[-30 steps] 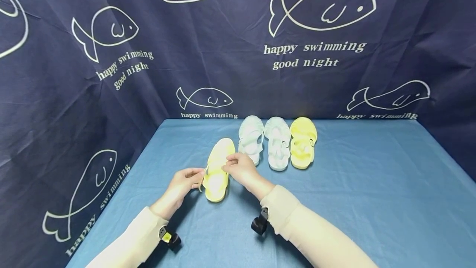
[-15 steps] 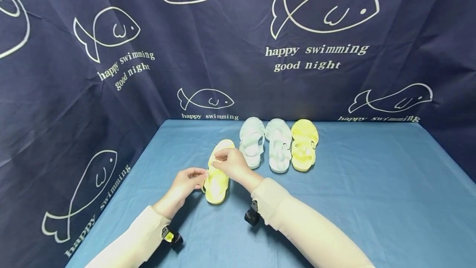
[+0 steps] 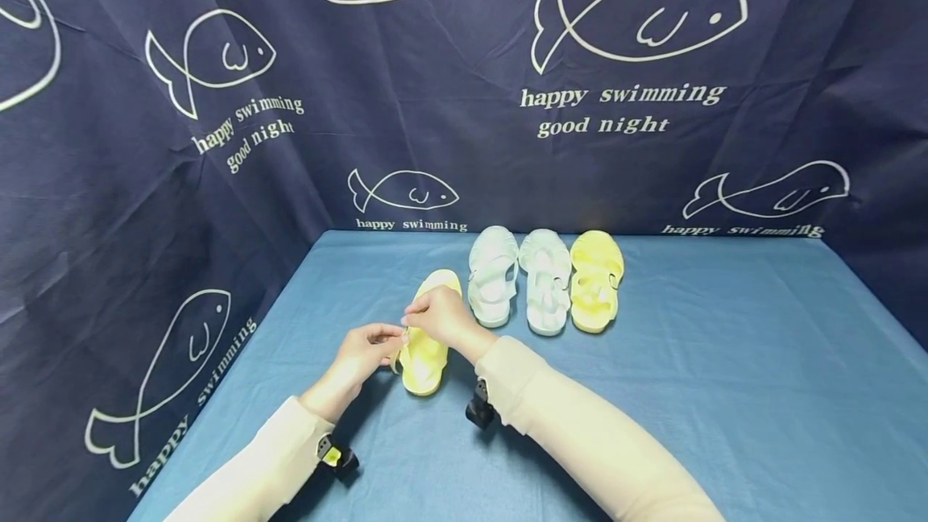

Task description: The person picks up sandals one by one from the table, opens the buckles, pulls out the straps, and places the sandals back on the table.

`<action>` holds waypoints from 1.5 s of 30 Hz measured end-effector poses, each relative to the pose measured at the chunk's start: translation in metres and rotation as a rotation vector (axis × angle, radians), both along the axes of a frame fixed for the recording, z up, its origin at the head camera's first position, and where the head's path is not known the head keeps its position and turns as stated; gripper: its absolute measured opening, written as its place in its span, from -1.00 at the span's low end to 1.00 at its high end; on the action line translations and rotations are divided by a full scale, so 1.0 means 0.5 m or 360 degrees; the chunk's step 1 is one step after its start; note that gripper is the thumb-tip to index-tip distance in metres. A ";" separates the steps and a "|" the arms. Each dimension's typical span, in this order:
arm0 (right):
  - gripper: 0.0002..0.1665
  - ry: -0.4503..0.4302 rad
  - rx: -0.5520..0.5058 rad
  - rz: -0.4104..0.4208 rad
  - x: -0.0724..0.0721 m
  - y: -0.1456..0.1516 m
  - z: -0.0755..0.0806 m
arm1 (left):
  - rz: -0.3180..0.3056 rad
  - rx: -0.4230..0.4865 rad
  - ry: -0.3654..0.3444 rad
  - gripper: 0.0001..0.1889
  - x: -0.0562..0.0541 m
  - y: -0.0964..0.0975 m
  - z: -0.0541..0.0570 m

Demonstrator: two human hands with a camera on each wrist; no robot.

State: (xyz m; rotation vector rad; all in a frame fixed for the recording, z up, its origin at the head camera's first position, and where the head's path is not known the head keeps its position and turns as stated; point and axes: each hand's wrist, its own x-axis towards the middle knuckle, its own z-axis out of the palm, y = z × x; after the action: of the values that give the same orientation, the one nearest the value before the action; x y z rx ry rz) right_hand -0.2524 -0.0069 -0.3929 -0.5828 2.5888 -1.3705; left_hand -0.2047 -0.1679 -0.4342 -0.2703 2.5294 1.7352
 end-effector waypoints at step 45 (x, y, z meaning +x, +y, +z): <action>-0.84 -0.0192 0.0237 0.0377 -0.027 -0.001 -0.001 | 0.0109 -0.0003 0.0068 -0.79 0.010 0.000 -0.001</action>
State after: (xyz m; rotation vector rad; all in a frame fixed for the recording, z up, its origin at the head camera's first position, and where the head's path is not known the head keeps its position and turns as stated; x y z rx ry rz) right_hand -0.2658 -0.0074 -0.3932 -0.7311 2.4090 -1.0941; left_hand -0.1994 -0.1678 -0.4346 -0.3269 2.5809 1.7816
